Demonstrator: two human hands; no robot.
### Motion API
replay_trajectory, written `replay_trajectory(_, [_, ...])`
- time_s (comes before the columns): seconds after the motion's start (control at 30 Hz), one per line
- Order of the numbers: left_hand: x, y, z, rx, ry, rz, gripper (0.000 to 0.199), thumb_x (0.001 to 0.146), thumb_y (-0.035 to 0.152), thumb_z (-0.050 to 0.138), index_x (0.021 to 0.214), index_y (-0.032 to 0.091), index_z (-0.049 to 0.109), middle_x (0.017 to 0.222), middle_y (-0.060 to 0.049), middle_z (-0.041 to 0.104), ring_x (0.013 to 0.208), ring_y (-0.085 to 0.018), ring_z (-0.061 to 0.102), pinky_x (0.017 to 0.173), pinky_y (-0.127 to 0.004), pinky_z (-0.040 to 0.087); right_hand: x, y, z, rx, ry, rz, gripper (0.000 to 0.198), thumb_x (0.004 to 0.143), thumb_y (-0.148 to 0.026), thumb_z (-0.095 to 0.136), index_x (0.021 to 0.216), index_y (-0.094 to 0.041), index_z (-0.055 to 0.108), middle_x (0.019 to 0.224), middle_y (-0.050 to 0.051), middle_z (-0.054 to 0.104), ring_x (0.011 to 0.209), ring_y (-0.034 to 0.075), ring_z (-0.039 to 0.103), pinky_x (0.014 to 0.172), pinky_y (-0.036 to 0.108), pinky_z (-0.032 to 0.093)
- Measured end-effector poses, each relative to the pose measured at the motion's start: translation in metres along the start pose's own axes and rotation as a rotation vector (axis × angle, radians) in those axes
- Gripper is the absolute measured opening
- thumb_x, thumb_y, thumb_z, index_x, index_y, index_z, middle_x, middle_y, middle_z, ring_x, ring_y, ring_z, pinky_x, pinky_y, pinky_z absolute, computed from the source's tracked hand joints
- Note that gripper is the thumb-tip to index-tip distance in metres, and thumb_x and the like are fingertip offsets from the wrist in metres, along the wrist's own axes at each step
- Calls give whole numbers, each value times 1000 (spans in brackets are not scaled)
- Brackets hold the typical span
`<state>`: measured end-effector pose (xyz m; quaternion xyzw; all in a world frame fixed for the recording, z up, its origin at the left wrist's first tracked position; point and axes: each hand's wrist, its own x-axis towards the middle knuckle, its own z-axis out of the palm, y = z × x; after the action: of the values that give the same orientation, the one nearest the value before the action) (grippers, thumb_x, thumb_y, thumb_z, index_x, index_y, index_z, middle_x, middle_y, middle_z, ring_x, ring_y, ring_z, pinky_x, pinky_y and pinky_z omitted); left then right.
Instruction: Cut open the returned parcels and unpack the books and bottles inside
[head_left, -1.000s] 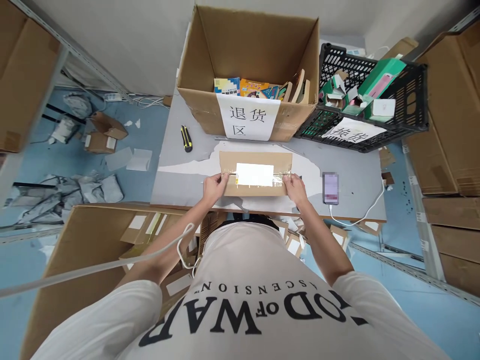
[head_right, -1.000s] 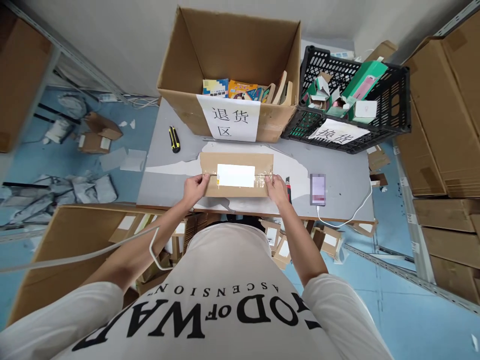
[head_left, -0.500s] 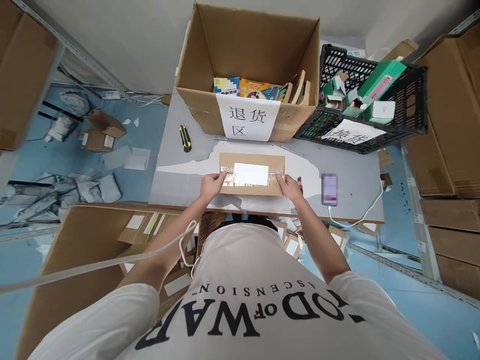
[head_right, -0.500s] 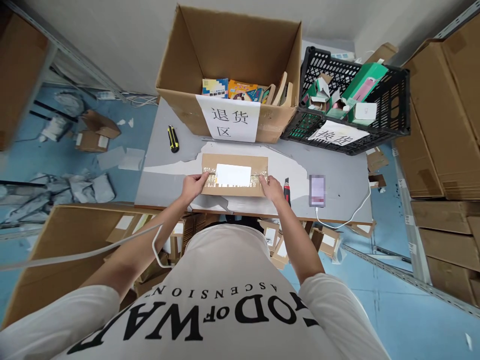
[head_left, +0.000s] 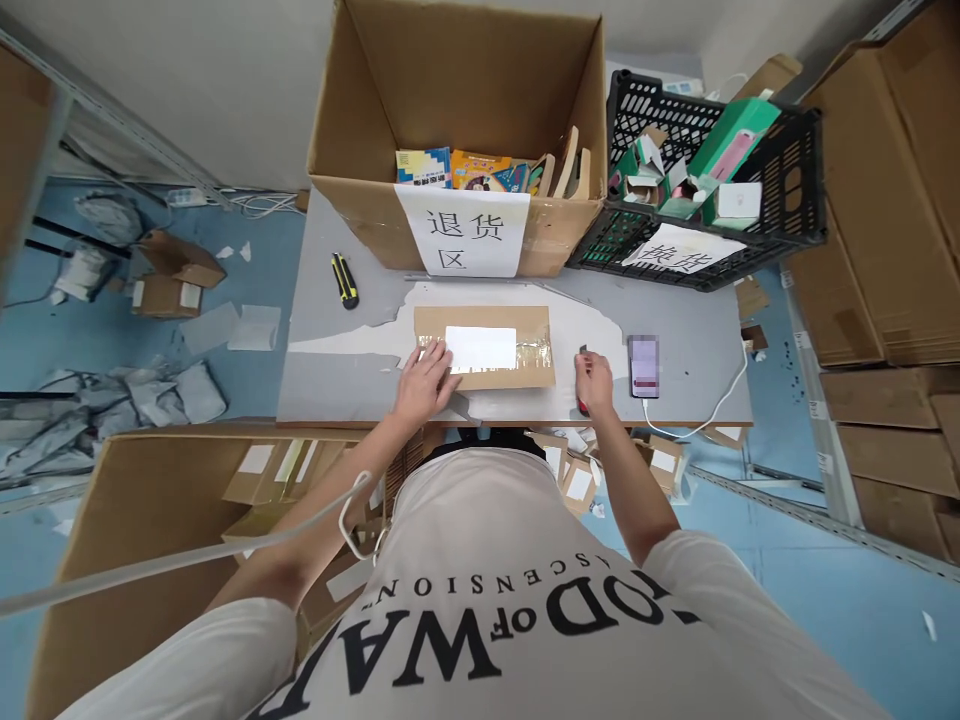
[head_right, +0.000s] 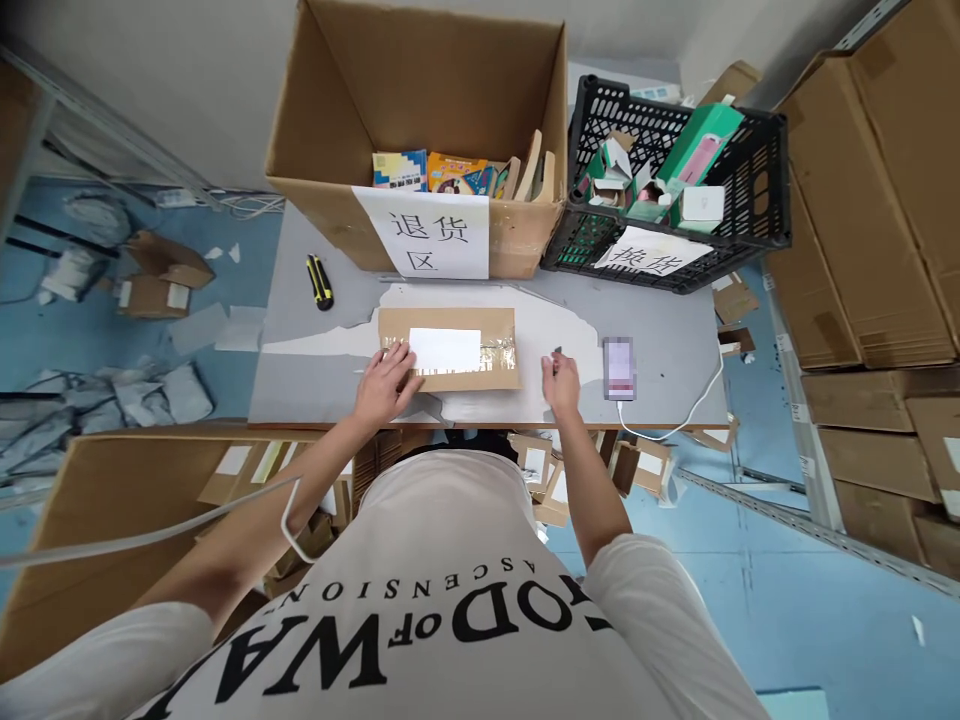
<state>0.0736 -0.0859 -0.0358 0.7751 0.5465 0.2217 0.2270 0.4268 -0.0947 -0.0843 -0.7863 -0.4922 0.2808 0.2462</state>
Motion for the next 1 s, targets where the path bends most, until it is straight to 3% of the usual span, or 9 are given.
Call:
replay_trajectory(0.1, [-1, -1, 8, 31, 7, 14, 47, 91, 41, 47, 130, 16, 54, 145, -15, 47, 140, -30, 35, 116, -50, 20, 5, 45, -17, -201, 249, 137, 54, 88, -47, 41, 126, -12, 54, 133, 23, 45, 125, 36, 39, 104, 53, 30])
replay_trajectory(0.17, [-1, -2, 11, 76, 30, 32, 46, 91, 40, 47, 130, 15, 54, 144, -16, 48, 139, -30, 37, 115, -50, 22, 10, 72, -26, -318, 313, 262, 55, 85, -43, 47, 129, -12, 51, 139, 24, 38, 129, 39, 34, 104, 56, 27])
replay_trajectory(0.37, [-1, -5, 14, 183, 76, 79, 42, 92, 35, 46, 128, 16, 53, 140, -16, 52, 137, -28, 41, 112, -51, 29, 28, 110, -32, -536, 163, 443, 54, 86, -46, 47, 129, -15, 50, 150, 20, 25, 137, 36, 23, 108, 53, 22])
replay_trajectory(0.47, [-3, -7, 17, 215, 98, 99, 41, 93, 34, 46, 128, 15, 53, 140, -17, 52, 137, -28, 41, 112, -50, 30, 32, 107, -29, -571, 171, 452, 53, 87, -46, 43, 130, -15, 49, 151, 20, 23, 137, 36, 23, 107, 54, 23])
replay_trajectory(0.57, [-4, -8, 19, 240, 114, 101, 37, 93, 34, 47, 125, 17, 55, 139, -16, 53, 136, -28, 42, 111, -51, 30, 25, 91, -20, -580, 195, 328, 54, 91, -44, 38, 135, -14, 43, 147, 21, 30, 133, 35, 30, 105, 51, 28])
replay_trajectory(0.67, [-7, -6, 20, 265, 127, 143, 28, 94, 32, 48, 115, 20, 62, 131, -14, 61, 129, -27, 51, 111, -50, 29, 8, 69, -2, -578, -44, 186, 58, 90, -49, 41, 137, -14, 40, 133, 20, 46, 123, 33, 43, 99, 47, 36])
replay_trajectory(0.73, [-11, -2, 20, 259, 102, 185, 25, 95, 30, 47, 111, 21, 64, 123, -11, 66, 123, -24, 57, 111, -48, 30, -3, 56, 11, -603, -180, 209, 70, 84, -54, 52, 140, -15, 35, 128, 19, 48, 120, 34, 47, 96, 47, 40])
replay_trajectory(0.8, [-17, 2, 20, 248, 57, 205, 28, 95, 29, 47, 116, 20, 63, 123, -10, 66, 123, -23, 57, 110, -45, 31, -10, 48, 20, -614, -227, 290, 79, 79, -52, 61, 142, -16, 30, 129, 20, 47, 119, 35, 48, 95, 47, 42])
replay_trajectory(1.0, [-31, 8, 19, 253, -32, 207, 48, 93, 32, 46, 139, 17, 46, 142, -15, 50, 138, -27, 39, 113, -47, 26, -1, 33, 10, -350, -247, 326, 55, 86, -28, 45, 138, -11, 35, 124, 22, 53, 112, 32, 56, 95, 48, 44])
